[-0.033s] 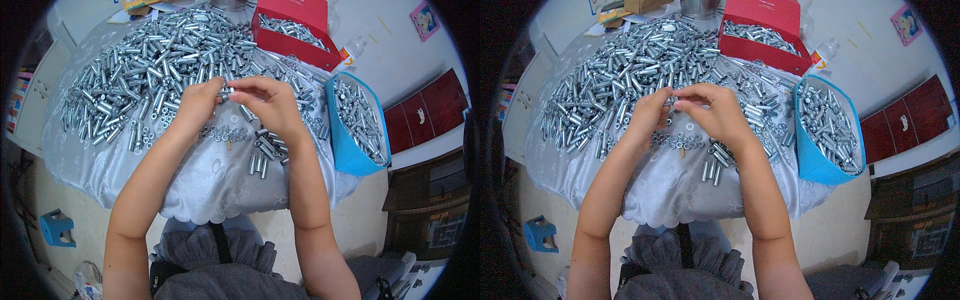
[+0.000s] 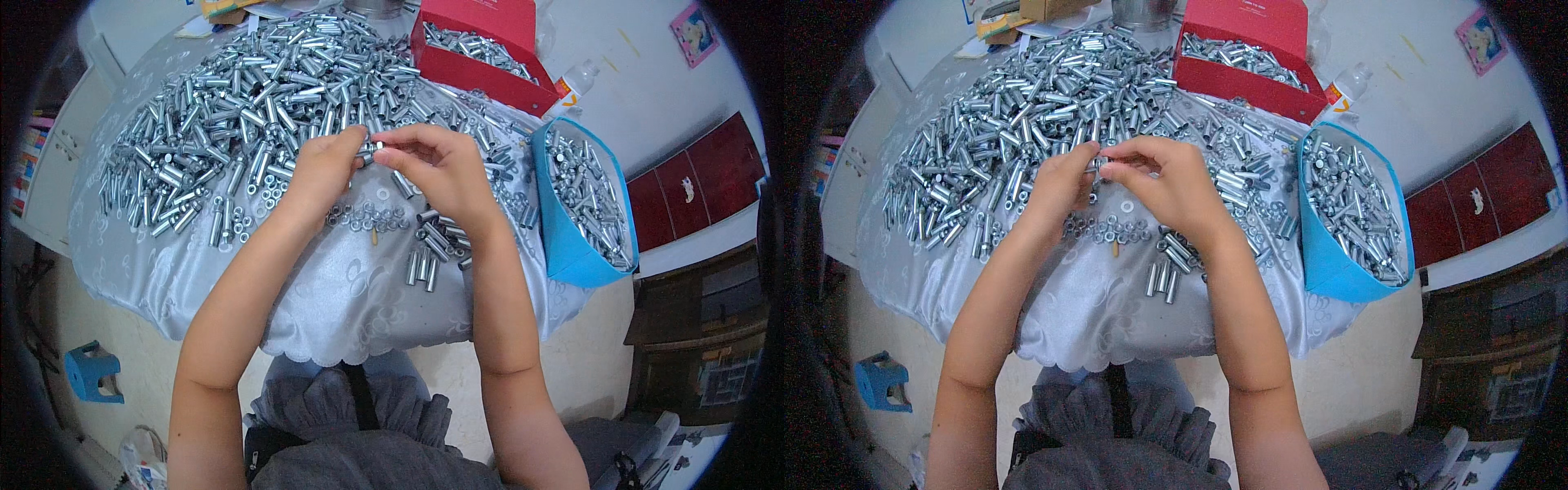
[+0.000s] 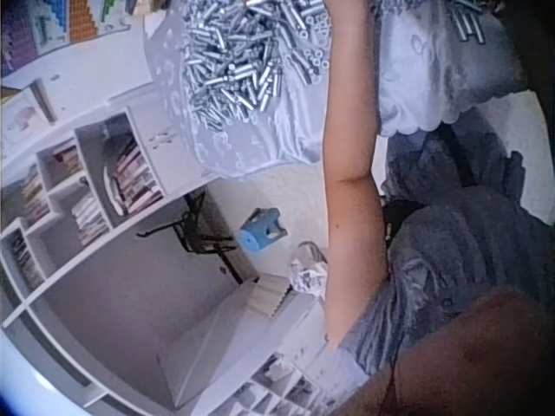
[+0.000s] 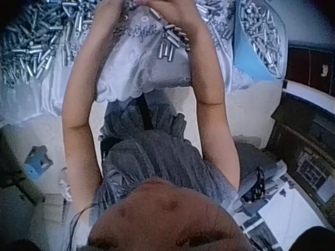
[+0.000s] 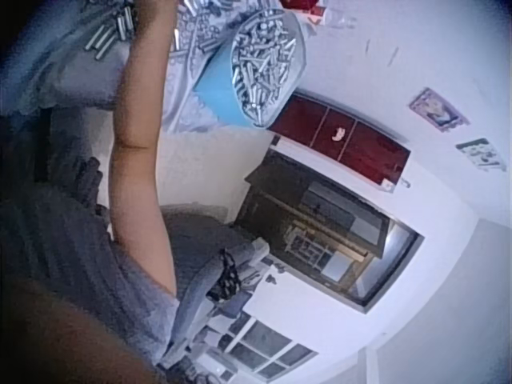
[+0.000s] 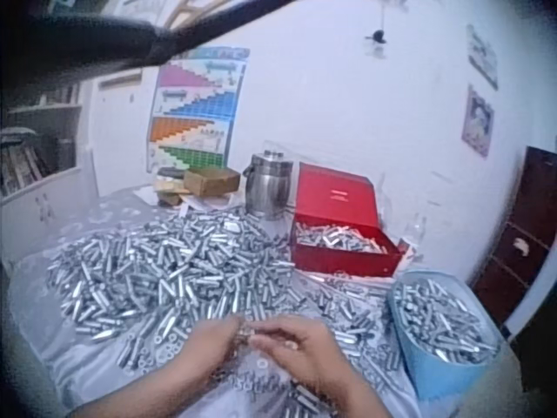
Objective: The person sits on the floor at a table covered with a white cloth and repeatedly picks up small metal cylindrical pins and flat washers. They insert the washers into the pins by hand, one at a time, and place the assembled units into a blue plastic bin on the right side of the table.
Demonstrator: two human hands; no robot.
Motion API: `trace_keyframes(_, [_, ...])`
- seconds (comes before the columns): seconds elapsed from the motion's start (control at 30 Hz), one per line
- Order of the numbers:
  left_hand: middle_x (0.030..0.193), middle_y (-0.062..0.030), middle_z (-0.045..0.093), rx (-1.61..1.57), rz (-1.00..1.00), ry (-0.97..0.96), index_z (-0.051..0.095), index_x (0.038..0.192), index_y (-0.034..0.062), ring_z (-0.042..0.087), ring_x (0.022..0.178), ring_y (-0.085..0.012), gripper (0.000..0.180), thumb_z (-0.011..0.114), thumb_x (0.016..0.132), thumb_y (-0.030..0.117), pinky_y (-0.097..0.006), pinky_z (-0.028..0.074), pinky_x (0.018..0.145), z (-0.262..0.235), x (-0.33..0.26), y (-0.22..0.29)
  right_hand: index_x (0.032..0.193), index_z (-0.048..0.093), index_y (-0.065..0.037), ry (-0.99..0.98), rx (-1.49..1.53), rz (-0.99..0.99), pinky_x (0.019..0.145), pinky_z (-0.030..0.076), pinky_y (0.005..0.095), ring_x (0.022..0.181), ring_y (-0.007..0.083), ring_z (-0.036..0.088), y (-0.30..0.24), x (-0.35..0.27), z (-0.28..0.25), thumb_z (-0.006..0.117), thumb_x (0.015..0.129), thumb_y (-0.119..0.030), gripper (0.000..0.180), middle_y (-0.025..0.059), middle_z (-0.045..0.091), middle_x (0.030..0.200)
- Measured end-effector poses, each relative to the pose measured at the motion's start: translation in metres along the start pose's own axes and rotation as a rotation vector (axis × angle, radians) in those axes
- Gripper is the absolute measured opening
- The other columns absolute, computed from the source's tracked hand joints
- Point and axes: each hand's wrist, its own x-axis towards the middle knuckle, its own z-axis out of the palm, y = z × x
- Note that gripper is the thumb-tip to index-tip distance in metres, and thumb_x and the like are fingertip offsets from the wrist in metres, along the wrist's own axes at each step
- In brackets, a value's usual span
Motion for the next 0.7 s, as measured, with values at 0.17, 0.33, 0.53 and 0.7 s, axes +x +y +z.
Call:
trace_keyframes(0.17, [0.053, 0.0021, 0.043, 0.020, 0.002, -0.005, 0.051, 0.058, 0.0098, 0.035, 0.044, -0.0071, 0.037, 0.053, 0.080, 0.039, -0.023, 0.026, 0.042, 0.000, 0.002, -0.002, 0.084, 0.064, -0.001, -0.070, -0.160, 0.179, 0.057, 0.044, 0.0237, 0.055, 0.0105, 0.050, 0.008, 0.001, -0.008, 0.066, 0.077, -0.017, 0.018, 0.0039, 0.061, 0.067])
trace_keyframes(0.33, [0.050, 0.0064, 0.036, -0.016, -0.052, 0.001, 0.045, 0.056, 0.0157, 0.028, 0.042, -0.0061, 0.034, 0.054, 0.079, 0.039, -0.024, 0.021, 0.041, 0.000, -0.001, 0.004, 0.090, 0.063, -0.002, 0.027, -0.142, -0.004, 0.058, 0.044, 0.0242, 0.061, 0.0109, 0.050, -0.002, 0.001, -0.009, 0.069, 0.072, -0.014, 0.022, 0.0061, 0.059, 0.075])
trace_keyframes(0.53, [0.051, 0.0064, 0.038, -0.015, -0.016, -0.002, 0.046, 0.058, 0.0151, 0.030, 0.042, -0.0059, 0.033, 0.053, 0.080, 0.040, -0.022, 0.021, 0.042, -0.001, -0.001, 0.002, 0.093, 0.064, -0.006, -0.014, -0.182, -0.136, 0.061, 0.045, 0.0245, 0.066, 0.0128, 0.053, 0.000, 0.003, -0.011, 0.069, 0.068, -0.007, 0.026, 0.0061, 0.059, 0.080])
trace_keyframes(0.7, [0.054, 0.0032, 0.044, 0.031, -0.003, -0.026, 0.054, 0.063, 0.0089, 0.035, 0.044, -0.0060, 0.036, 0.053, 0.080, 0.041, -0.022, 0.026, 0.042, -0.001, 0.000, 0.001, 0.094, 0.064, -0.006, -0.048, -0.214, -0.123, 0.059, 0.044, 0.0236, 0.064, 0.0127, 0.052, 0.006, 0.002, -0.010, 0.067, 0.069, -0.006, 0.025, 0.0060, 0.059, 0.080])
